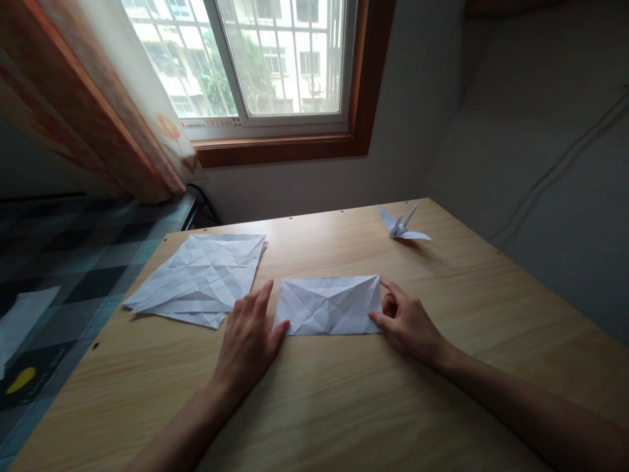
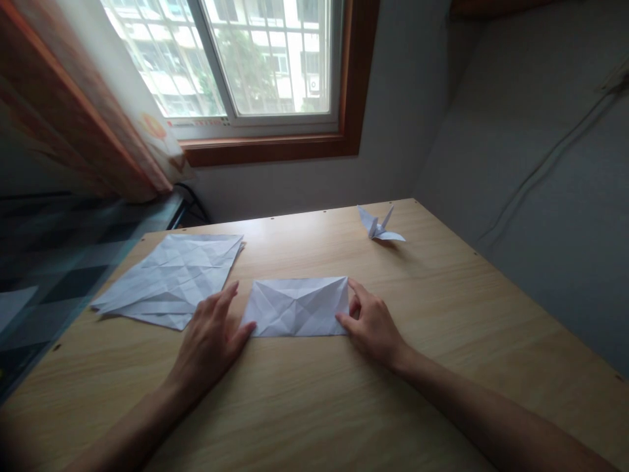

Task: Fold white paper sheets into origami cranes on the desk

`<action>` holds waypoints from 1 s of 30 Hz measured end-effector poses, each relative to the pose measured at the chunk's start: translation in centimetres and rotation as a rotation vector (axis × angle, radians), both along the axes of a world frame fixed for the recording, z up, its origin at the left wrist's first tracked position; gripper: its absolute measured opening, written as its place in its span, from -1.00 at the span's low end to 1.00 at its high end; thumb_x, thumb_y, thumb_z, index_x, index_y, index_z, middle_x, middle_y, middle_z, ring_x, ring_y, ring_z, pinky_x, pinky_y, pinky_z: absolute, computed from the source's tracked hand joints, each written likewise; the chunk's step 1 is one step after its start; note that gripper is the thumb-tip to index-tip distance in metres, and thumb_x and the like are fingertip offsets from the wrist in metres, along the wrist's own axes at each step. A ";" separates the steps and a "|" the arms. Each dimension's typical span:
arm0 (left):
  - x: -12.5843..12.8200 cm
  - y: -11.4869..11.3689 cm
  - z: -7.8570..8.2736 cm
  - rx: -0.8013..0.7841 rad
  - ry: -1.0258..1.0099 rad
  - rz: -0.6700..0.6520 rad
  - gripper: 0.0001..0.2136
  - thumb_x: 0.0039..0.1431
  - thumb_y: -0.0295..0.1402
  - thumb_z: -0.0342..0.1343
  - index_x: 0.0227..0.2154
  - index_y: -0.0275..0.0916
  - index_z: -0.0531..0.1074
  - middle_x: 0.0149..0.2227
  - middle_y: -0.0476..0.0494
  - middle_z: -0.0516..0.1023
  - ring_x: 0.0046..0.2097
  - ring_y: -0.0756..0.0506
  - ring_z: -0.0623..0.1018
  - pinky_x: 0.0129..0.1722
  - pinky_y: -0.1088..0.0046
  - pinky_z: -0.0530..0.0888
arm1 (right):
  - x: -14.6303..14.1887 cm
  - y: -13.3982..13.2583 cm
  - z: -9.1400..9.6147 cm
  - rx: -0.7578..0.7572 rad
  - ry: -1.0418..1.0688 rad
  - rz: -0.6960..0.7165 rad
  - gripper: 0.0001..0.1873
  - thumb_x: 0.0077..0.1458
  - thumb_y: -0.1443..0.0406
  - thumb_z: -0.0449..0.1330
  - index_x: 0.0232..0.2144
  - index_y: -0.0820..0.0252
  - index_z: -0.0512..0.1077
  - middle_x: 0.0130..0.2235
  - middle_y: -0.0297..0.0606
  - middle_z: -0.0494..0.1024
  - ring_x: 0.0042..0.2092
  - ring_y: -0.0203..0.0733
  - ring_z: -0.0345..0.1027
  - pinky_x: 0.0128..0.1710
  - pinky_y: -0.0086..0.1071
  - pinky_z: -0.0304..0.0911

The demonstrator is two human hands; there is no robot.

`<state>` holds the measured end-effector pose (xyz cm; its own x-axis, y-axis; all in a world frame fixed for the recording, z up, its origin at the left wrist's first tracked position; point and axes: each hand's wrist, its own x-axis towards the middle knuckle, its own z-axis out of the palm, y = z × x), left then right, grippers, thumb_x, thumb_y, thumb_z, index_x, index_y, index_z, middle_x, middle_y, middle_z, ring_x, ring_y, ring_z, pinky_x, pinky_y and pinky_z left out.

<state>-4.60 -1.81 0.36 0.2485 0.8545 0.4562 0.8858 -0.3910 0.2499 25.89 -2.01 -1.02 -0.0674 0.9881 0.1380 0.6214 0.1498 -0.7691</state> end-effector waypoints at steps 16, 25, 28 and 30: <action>4.4 3.7 -0.7 -0.342 0.436 -0.384 -0.38 0.31 -0.01 -0.24 0.32 -0.23 0.01 0.38 -0.27 -0.02 0.39 -0.31 -0.03 0.29 -0.08 -0.03 | -2.9 0.9 0.2 0.306 -0.435 0.451 -0.14 0.09 0.25 0.15 0.33 0.36 -0.12 0.34 0.16 0.00 0.37 0.14 -0.20 0.29 0.05 -0.01; 4.3 3.6 -0.7 -0.334 0.448 -0.353 -0.32 0.29 0.03 -0.25 0.32 -0.36 0.00 0.37 -0.36 -0.02 0.38 -0.30 -0.01 0.30 -0.02 -0.04 | -3.8 1.6 -0.9 0.190 -0.657 0.474 0.06 0.09 -0.22 0.02 0.27 0.62 0.04 0.31 0.34 0.04 0.36 0.29 -0.18 0.32 0.09 -0.13; 4.3 3.6 -0.6 -0.339 0.449 -0.330 -0.29 0.28 0.05 -0.25 0.32 -0.37 0.01 0.37 -0.39 -0.03 0.38 -0.31 0.00 0.30 -0.01 -0.03 | -2.2 1.6 -1.0 0.197 -0.691 0.435 0.13 0.03 -0.29 -0.01 0.27 0.61 0.05 0.30 0.35 0.07 0.35 0.33 -0.15 0.29 0.13 -0.09; 4.2 3.6 -0.6 -0.354 0.454 -0.315 -0.25 0.26 0.09 -0.25 0.32 -0.39 0.00 0.37 -0.42 -0.04 0.38 -0.32 -0.02 0.30 0.00 -0.03 | -1.1 1.6 -1.0 0.208 -0.709 0.425 0.17 0.00 -0.32 -0.02 0.26 0.63 0.06 0.29 0.37 0.06 0.35 0.33 -0.14 0.29 0.11 -0.08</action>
